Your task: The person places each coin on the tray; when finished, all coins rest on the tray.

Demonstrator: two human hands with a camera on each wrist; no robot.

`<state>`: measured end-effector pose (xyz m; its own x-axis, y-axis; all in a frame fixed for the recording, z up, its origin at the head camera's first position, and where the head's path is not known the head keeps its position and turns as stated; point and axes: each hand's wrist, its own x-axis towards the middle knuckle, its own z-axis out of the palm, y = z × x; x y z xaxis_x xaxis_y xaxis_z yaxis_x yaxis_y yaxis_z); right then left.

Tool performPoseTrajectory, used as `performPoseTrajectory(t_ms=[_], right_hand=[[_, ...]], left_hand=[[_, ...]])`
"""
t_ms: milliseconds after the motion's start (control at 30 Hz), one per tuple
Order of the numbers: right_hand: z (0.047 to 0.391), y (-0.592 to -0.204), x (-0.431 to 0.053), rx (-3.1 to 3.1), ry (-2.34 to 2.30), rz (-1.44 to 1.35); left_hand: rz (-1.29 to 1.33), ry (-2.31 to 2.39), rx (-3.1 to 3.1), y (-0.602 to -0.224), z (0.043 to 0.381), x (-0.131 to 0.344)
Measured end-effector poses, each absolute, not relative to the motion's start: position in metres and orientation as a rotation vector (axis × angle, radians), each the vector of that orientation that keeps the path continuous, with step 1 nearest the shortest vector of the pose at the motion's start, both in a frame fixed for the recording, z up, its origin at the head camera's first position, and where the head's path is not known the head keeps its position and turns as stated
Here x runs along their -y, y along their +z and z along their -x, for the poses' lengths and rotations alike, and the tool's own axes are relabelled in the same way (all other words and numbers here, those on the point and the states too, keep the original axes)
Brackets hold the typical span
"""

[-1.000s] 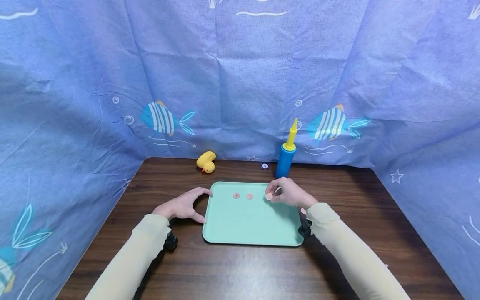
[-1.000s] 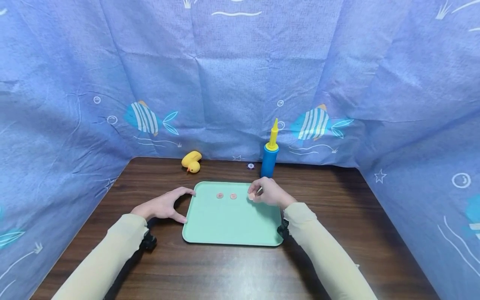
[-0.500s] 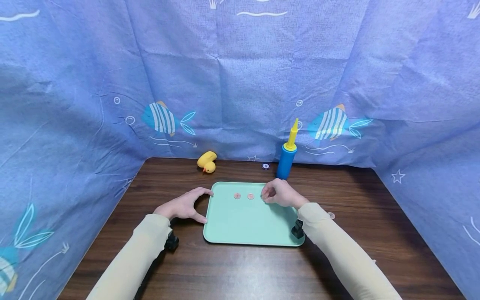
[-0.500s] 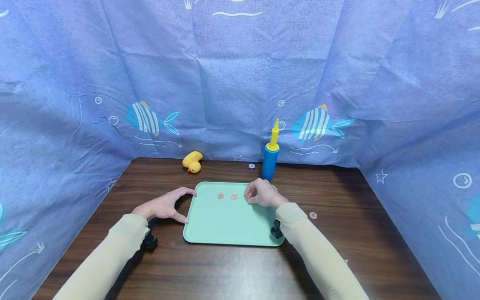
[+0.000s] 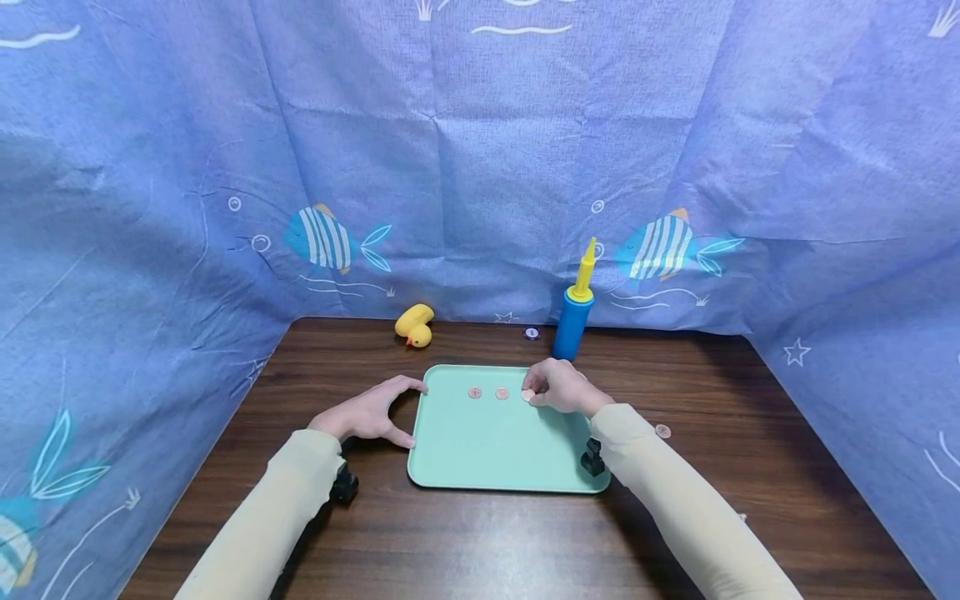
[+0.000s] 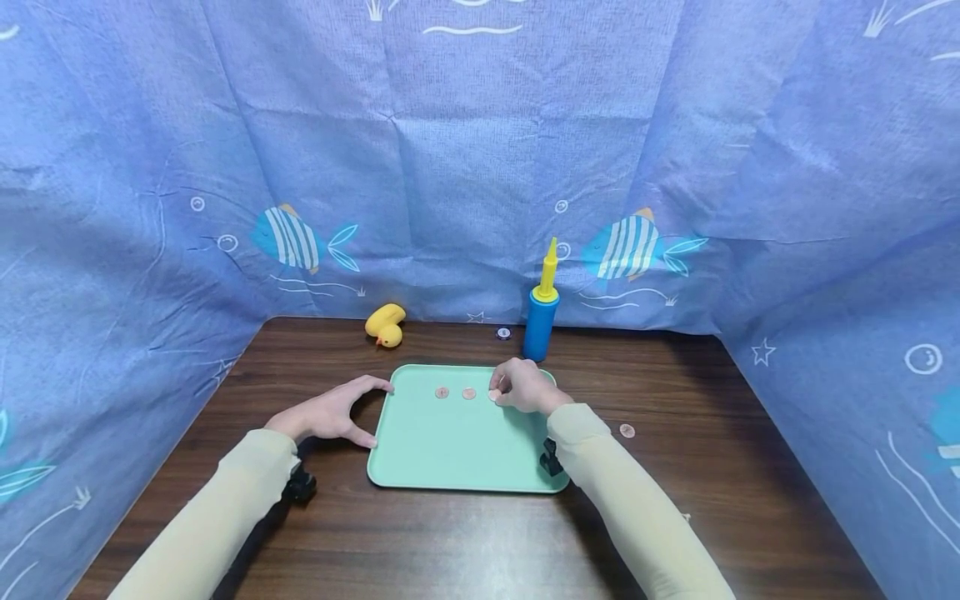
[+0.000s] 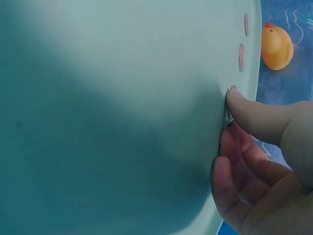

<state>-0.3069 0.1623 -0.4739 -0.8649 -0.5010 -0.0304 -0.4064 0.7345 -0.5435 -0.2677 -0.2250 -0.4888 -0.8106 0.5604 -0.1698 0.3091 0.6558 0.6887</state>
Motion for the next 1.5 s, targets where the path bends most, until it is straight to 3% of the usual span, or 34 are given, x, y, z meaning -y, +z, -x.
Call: performPoseTrajectory(t_ms=[933, 1500], right_hand=[[0.309, -0.473, -0.165, -2.755, -0.795, 0.735], [0.306, -0.463, -0.210, -2.719, -0.808, 0.668]], left_hand=[[-0.691, 0.909, -2.529, -0.487, 0.267, 0.224], [-0.714, 0.923, -2.516, -0.486, 0.267, 0.225]])
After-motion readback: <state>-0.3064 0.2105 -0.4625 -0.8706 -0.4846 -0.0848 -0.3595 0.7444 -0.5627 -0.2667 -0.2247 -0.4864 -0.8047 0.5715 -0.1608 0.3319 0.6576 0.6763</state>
